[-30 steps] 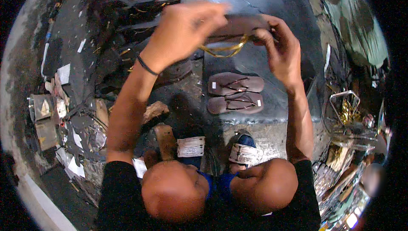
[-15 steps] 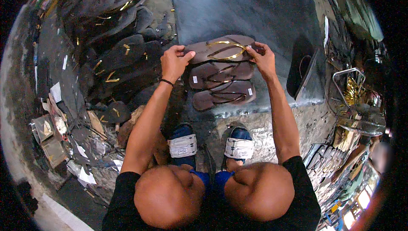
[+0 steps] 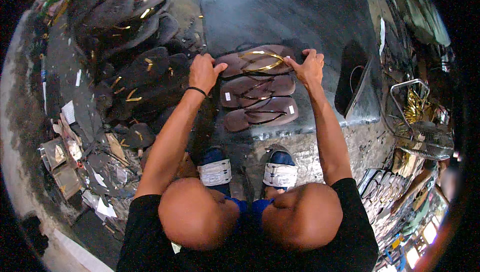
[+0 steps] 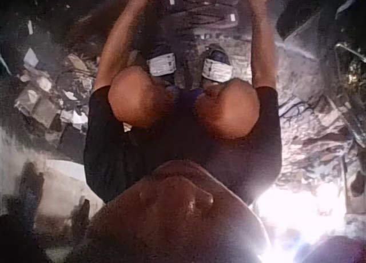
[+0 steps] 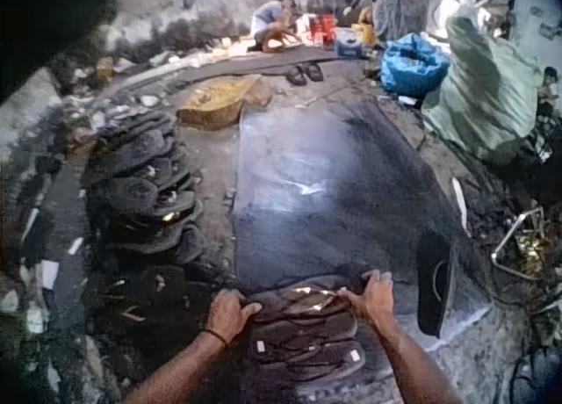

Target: The person sits on the floor and applies a yellow adhesive to a black sheet using a brush, then pours more adhesive from a metal can into a container. The person continues spreading adhesive and arranges brown flip-flops on the treated surface.

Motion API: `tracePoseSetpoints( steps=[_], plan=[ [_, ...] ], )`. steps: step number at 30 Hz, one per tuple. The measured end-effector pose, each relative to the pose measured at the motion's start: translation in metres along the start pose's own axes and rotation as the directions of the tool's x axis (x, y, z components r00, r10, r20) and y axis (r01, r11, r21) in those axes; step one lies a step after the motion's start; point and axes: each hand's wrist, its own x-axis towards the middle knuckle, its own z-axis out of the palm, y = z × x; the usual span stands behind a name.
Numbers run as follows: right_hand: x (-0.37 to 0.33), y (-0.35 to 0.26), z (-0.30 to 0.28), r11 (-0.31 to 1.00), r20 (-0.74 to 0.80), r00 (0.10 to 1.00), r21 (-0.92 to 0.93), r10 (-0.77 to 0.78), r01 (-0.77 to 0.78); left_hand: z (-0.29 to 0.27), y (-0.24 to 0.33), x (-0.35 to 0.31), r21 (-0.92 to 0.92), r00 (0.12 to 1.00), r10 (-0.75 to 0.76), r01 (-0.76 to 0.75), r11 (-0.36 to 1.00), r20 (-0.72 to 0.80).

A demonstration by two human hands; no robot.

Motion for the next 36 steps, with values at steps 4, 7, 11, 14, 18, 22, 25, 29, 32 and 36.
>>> tracePoseSetpoints(
  steps=[4,7,11,14,18,22,25,29,32,36],
  plan=[
    [-0.01,0.022,0.016,0.967,-0.201,0.96,0.124,-0.196,0.223,0.015,0.008,-0.017,-0.129,0.988,-0.082,0.065,0.99,-0.129],
    [-0.085,-0.026,-0.008,0.833,-0.242,0.887,0.314,-0.393,0.455,0.011,0.008,-0.052,-0.305,0.94,-0.322,0.341,0.889,0.114],
    [-0.194,-0.062,-0.04,0.61,0.066,0.667,0.478,-0.742,0.632,0.014,-0.004,-0.052,-0.499,0.961,-0.208,0.273,0.822,0.183],
    [-0.221,-0.049,-0.024,0.57,0.036,0.569,0.048,-0.821,0.82,-0.002,0.024,-0.039,-0.86,0.985,-0.01,0.156,0.486,0.173],
    [-0.187,-0.046,-0.078,0.716,-0.044,0.773,0.345,-0.633,0.607,-0.029,0.009,-0.014,-0.92,0.928,0.167,0.283,0.269,0.334],
    [-0.146,-0.072,-0.136,0.726,-0.223,0.794,0.321,-0.566,0.608,0.011,-0.023,-0.011,-0.143,0.802,0.448,-0.536,0.832,-0.395],
    [-0.117,-0.066,-0.166,0.767,-0.35,0.82,0.316,-0.453,0.559,0.041,0.02,-0.031,-0.025,0.889,0.384,-0.402,0.915,-0.25],
    [-0.1,-0.054,-0.175,0.774,-0.462,0.815,0.346,-0.351,0.53,0.067,0.007,-0.039,0.095,0.889,0.432,-0.422,0.902,-0.151],
    [-0.103,-0.053,-0.172,0.684,-0.375,0.905,0.607,-0.202,0.404,0.055,0.006,-0.054,0.03,0.932,0.361,-0.36,0.932,-0.021],
    [-0.118,-0.063,-0.167,0.763,-0.347,0.848,0.387,-0.4,0.518,-0.025,-0.019,-0.122,-0.048,0.874,0.392,-0.395,0.917,0.289]
  ],
)
